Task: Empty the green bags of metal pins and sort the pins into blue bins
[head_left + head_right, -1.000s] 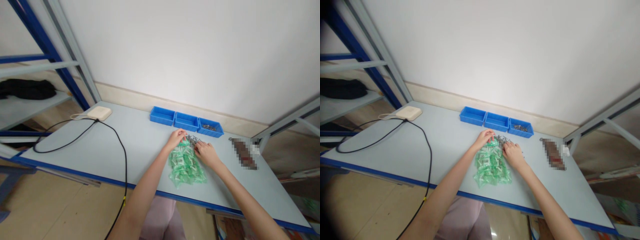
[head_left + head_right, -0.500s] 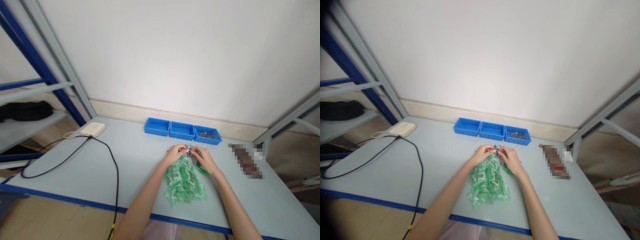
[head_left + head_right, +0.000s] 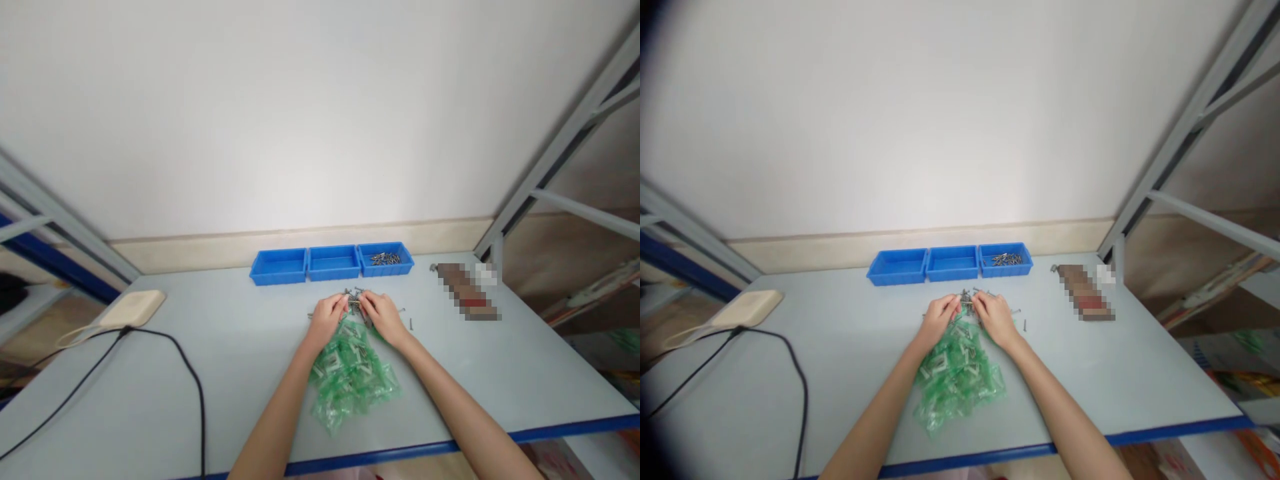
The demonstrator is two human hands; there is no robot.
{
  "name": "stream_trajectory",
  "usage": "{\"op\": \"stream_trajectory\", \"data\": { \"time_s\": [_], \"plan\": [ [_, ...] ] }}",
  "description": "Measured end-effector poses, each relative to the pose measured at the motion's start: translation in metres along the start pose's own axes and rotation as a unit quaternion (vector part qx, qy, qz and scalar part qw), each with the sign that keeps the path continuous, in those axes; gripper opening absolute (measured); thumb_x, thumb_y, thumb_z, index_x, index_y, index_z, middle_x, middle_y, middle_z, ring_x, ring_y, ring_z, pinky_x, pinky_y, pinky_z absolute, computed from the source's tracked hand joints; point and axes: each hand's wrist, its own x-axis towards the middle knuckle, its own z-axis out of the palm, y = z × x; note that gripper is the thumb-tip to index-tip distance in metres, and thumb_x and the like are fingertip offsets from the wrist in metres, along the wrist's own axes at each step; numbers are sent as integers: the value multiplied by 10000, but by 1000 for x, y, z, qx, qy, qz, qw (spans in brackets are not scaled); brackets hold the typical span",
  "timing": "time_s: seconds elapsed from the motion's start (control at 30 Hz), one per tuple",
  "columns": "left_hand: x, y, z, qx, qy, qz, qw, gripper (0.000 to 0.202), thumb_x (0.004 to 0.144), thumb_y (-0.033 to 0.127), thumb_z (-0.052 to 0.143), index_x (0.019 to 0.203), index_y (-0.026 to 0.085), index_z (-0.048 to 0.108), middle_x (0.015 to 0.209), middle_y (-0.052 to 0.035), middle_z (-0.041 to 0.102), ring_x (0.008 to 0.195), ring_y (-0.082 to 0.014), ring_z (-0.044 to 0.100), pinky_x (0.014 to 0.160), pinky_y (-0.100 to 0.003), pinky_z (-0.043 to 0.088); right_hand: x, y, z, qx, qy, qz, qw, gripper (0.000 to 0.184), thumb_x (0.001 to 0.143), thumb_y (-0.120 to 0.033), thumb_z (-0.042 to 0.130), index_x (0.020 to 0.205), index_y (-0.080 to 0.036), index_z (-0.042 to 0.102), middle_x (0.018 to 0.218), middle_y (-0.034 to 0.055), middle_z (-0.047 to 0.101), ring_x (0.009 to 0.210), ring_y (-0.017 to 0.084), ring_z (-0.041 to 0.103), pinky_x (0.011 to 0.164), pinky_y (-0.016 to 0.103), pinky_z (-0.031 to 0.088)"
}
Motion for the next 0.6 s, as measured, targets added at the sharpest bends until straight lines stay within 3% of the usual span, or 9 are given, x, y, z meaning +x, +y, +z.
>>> {"op": "stream_trajectory", "data": {
  "time_s": [0.17, 0.37, 0.6],
  "plan": [
    [-1, -3, 1, -7, -7, -1, 1000, 361, 886, 379, 338, 630, 193, 511, 515, 31, 457, 513, -132, 449, 553, -244, 331, 1, 0, 4, 43, 19, 17, 999, 395, 942, -393, 331, 662, -210, 540, 598, -6, 598, 554, 144, 524, 647, 265, 364],
    [1, -7, 0, 16, 1, 2, 1000, 293, 860, 363, 414, 692, 181, 570, 504, 45, 432, 507, -123, 427, 542, -235, 310, 1, 1, 1, 141, 22, 47, 989, 225, 897, -383, 433, 831, -202, 550, 546, -37, 549, 514, 140, 509, 576, 243, 361],
    [-2, -2, 0, -57, -20, -29, 998, 403, 852, 450, 426, 572, 168, 491, 466, 48, 382, 459, -98, 365, 479, -225, 273, 0, 2, 6, 106, 27, 34, 993, 400, 922, -417, 343, 612, -208, 486, 565, -8, 533, 542, 143, 467, 538, 248, 326]
  ]
}}
